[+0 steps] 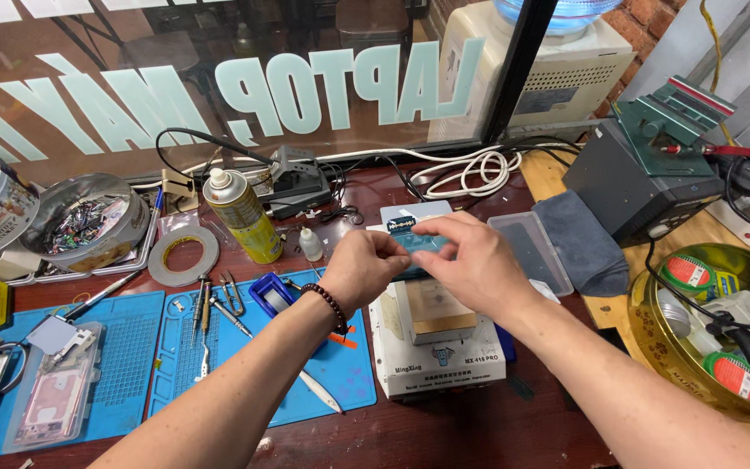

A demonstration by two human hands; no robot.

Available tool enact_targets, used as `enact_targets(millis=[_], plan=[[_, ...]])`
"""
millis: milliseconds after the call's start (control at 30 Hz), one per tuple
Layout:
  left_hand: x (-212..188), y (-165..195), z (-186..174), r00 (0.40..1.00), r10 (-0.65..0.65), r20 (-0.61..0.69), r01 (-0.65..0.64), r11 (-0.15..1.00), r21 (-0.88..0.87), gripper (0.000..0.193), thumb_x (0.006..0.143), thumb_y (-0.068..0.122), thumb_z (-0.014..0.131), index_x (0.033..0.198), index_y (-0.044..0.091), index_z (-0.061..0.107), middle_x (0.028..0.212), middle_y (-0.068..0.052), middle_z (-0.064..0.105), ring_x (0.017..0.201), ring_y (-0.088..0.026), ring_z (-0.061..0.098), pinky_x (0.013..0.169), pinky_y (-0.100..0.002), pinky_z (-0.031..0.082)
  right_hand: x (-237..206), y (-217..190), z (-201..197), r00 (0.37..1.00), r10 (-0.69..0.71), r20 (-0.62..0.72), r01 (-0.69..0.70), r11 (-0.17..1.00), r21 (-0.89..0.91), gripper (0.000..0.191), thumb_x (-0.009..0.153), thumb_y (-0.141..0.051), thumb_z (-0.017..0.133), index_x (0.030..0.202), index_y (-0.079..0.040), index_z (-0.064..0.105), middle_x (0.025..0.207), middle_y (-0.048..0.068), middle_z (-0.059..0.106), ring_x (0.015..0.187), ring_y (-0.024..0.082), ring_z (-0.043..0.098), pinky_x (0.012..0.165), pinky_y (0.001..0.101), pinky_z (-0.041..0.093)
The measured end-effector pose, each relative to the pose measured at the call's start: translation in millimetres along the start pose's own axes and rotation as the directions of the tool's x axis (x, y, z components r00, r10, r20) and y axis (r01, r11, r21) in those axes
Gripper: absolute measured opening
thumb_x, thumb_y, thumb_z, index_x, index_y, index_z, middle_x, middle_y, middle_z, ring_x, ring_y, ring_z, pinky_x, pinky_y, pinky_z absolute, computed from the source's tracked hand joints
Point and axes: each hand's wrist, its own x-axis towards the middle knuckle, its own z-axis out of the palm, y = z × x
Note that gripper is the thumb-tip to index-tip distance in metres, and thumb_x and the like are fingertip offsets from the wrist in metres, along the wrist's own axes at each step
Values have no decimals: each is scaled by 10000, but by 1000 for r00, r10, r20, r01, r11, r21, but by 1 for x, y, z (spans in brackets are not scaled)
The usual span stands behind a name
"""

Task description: The person removes a protective film from a teal smartphone, applies adhesive strips to the edges, and then separates the back cover from the main body. They then use a screwdriver to remove screws from the internal frame.

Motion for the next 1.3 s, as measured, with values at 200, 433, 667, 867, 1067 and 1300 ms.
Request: enact_targets(millis=[200,433,667,867,1067,1300], plan=[[-2,1,-4,976,-214,41,209,867,-453,254,843,71,748,1086,1,715,858,-46,722,722,-149,689,625,-326,613,26,20,5,986,-90,141,86,996,33,154,858,-184,737,925,-47,763,901,74,732,802,163,692,740,317,554],[-15,-35,0,866,-490,-103,339,725,-600,453,880,-16,623,1332,2,599,970,-125,717,721,-194,670,589,-347,577,50,41,19,914,96,395,-158,979,130,176,877,-205,727,931,-43,767,818,12,744,756,90,638,707,288,539],[-19,-49,16,864,-500,-55,376,715,-589,578,892,21,630,1449,52,477,1021,-107,715,786,-187,693,609,-350,602,69,56,27,837,41,545,-81,995,51,192,886,-222,725,948,-44,766,797,11,743,742,85,621,689,287,534],[-17,-47,26,897,-441,14,348,686,-639,796,788,-107,649,1518,53,372,997,-111,703,777,-206,683,616,-354,601,85,62,34,810,16,586,-9,1000,-16,188,870,-232,738,937,-59,771,779,17,740,734,84,626,671,291,536],[-16,-40,32,911,-412,-19,306,706,-638,793,811,-60,715,1521,31,373,942,-98,654,773,-198,683,611,-348,586,92,60,37,784,66,617,-61,998,-30,170,866,-232,727,931,-81,771,767,4,722,690,88,628,614,297,535],[-16,-34,30,902,-431,-9,340,725,-599,756,844,-24,711,1520,39,380,933,-95,688,775,-183,694,628,-331,595,92,53,36,771,104,628,-86,995,-59,165,869,-225,727,910,-72,772,754,16,709,660,99,609,584,296,520]])
